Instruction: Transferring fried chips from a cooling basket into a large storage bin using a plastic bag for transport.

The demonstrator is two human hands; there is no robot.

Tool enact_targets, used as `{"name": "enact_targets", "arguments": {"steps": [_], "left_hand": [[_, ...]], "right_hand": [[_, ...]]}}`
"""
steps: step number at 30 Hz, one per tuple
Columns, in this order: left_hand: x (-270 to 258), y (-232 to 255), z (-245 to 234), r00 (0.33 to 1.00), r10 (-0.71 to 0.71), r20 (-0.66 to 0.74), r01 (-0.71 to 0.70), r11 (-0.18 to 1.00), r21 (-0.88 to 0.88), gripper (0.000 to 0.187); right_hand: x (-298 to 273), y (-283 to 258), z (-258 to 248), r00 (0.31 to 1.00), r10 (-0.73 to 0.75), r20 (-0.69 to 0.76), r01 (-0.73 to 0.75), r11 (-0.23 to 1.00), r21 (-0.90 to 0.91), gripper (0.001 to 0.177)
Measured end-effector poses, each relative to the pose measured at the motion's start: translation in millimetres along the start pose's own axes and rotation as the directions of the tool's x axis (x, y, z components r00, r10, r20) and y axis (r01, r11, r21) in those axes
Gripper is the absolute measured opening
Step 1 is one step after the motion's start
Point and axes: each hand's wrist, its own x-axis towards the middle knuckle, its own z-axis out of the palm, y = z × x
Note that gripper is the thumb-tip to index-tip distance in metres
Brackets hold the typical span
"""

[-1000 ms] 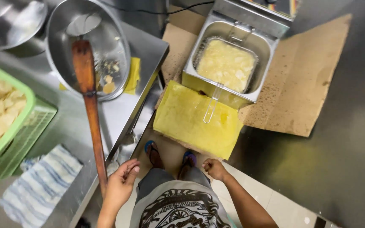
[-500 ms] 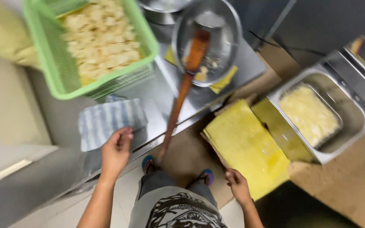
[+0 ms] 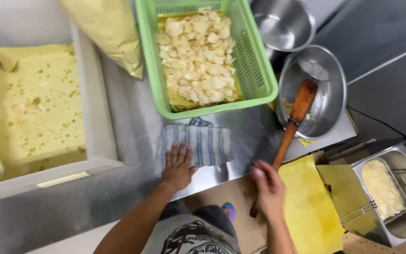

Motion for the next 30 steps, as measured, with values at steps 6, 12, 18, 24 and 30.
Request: {"name": "enact_targets", "arguments": {"steps": [6,12,18,24,30], "left_hand": [[2,-36,-65,0.995,0.095,0.040,-0.063,0.870,-0.489,0.057],[-75,-48,-145,0.834,-0.059,-0.549,-0.285,0.806,-0.519,0.035],[-127,-90,-203,0.481,-0.044,-0.876,0.115,0.993,0.014,0.045],[-105,-98,-183,0.522,-0.219,-0.825,0.413,0.911,0.019,0.056],[-94,-84,-195,0.555,-0.253,-0.792,0.366,0.930,-0.040,0.061]], "right_hand": [[54,39,138,0.957,0.161,0.242,-0.231,0.927,0.294,0.039],[159,35,157,0.890,0.222,0.399,-0.456,0.454,0.766,0.041],[182,8,134,0.931,0.198,0.307,-0.360,0.359,0.861,0.039],[181,-26,111,0.978,0.126,0.168,-0.202,0.341,0.918,0.031],[212,-91,50,0.985,-0.111,0.133,-0.076,0.412,0.908,0.031]]}}
